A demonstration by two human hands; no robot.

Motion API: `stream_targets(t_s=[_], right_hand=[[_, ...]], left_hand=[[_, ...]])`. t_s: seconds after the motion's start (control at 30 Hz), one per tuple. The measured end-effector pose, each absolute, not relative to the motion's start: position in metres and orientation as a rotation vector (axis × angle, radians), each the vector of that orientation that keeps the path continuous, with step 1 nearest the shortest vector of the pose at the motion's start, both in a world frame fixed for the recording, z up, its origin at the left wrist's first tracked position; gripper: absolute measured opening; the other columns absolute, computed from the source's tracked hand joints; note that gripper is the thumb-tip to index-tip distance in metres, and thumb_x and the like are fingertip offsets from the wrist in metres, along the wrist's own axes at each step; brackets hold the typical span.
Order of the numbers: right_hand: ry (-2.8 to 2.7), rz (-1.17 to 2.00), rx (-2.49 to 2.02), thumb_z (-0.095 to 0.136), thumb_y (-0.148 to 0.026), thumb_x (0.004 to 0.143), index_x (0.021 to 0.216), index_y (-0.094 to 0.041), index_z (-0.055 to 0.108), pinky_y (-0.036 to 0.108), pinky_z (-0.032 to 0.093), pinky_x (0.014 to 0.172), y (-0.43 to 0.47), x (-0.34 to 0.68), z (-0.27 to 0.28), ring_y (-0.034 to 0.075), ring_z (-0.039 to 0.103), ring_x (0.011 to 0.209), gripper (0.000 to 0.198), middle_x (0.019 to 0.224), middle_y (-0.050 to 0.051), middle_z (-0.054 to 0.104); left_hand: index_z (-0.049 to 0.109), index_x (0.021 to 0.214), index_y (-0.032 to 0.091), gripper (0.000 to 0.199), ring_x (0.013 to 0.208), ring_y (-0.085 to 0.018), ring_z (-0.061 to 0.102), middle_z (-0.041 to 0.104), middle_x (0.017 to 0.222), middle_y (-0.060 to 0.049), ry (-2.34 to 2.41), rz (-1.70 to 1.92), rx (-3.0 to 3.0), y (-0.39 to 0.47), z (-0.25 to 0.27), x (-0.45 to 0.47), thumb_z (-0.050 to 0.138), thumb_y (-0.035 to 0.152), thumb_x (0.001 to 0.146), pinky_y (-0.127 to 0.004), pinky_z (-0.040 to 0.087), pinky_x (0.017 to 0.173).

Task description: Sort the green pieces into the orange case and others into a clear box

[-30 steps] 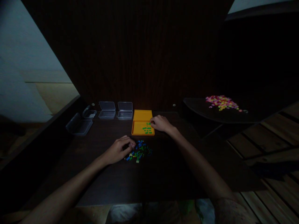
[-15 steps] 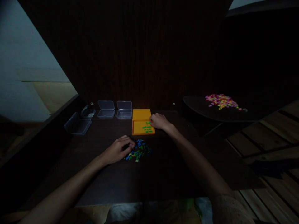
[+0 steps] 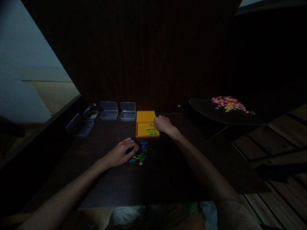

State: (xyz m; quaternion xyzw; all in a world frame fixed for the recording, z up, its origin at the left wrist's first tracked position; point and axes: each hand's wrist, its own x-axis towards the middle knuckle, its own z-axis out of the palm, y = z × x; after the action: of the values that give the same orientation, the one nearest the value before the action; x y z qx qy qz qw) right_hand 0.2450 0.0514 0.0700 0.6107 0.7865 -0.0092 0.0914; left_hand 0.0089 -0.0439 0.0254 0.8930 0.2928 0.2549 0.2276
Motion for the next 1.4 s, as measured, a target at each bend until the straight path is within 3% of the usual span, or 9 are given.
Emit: stream_targets(t_s=[0.2,0.37,0.57,0.9,1.13,1.4], right_hand=[[2.395,0.010,1.820,0.047,-0.028,0.095,0.105,-0.014,0.072,0.028,0.045,0.077,0.047,0.247,0.078,0.024,0.067,0.096,0.030,0.108,0.017,0.071],[2.679,-0.314,1.529,0.057,-0.027,0.089,0.092,-0.016,0.074,0.022,0.036,0.061,0.047,0.244,0.082,0.015,0.064,0.073,0.020,0.085,0.007,0.074],[2.762,-0.485,1.290,0.060,-0.018,0.083,0.086,-0.013,0.075,0.021,0.032,0.057,0.046,0.235,0.074,0.011,0.057,0.061,0.016,0.077,0.005,0.072],[2.730,-0.523,1.260,0.063,-0.017,0.080,0.086,-0.015,0.079,0.021,0.035,0.058,0.052,0.239,0.069,0.013,0.061,0.066,0.017,0.081,0.006,0.076],[2.747,-0.497,1.290,0.053,-0.010,0.077,0.104,-0.017,0.078,0.021,0.038,0.059,0.045,0.249,0.084,0.012,0.062,0.061,0.037,0.082,0.003,0.077],[2.708,-0.244,1.608,0.052,-0.016,0.085,0.110,-0.022,0.076,0.026,0.048,0.076,0.049,0.267,0.075,0.020,0.069,0.089,0.036,0.107,0.005,0.076]], left_hand=[[0.062,0.089,0.017,0.016,0.083,-0.017,0.056,0.065,0.083,-0.004,0.803,0.701,2.479,-0.044,0.027,0.009,0.046,0.015,0.094,-0.029,0.044,0.078],[0.062,0.089,0.017,0.016,0.083,-0.017,0.056,0.065,0.083,-0.004,0.806,0.692,2.489,-0.044,0.025,0.009,0.046,0.016,0.094,-0.029,0.045,0.077],[0.062,0.090,0.017,0.017,0.083,-0.017,0.056,0.065,0.084,-0.004,0.803,0.678,2.498,-0.045,0.026,0.009,0.046,0.016,0.095,-0.030,0.045,0.078],[0.061,0.089,0.018,0.016,0.082,-0.017,0.055,0.063,0.083,-0.004,0.801,0.636,2.515,-0.044,0.027,0.009,0.046,0.017,0.095,-0.029,0.044,0.076],[0.061,0.089,0.018,0.016,0.082,-0.017,0.056,0.064,0.084,-0.004,0.797,0.634,2.518,-0.046,0.030,0.008,0.046,0.017,0.095,-0.030,0.044,0.076],[0.062,0.089,0.018,0.017,0.082,-0.017,0.056,0.064,0.085,-0.004,0.800,0.622,2.539,-0.045,0.027,0.008,0.045,0.017,0.095,-0.030,0.045,0.078]])
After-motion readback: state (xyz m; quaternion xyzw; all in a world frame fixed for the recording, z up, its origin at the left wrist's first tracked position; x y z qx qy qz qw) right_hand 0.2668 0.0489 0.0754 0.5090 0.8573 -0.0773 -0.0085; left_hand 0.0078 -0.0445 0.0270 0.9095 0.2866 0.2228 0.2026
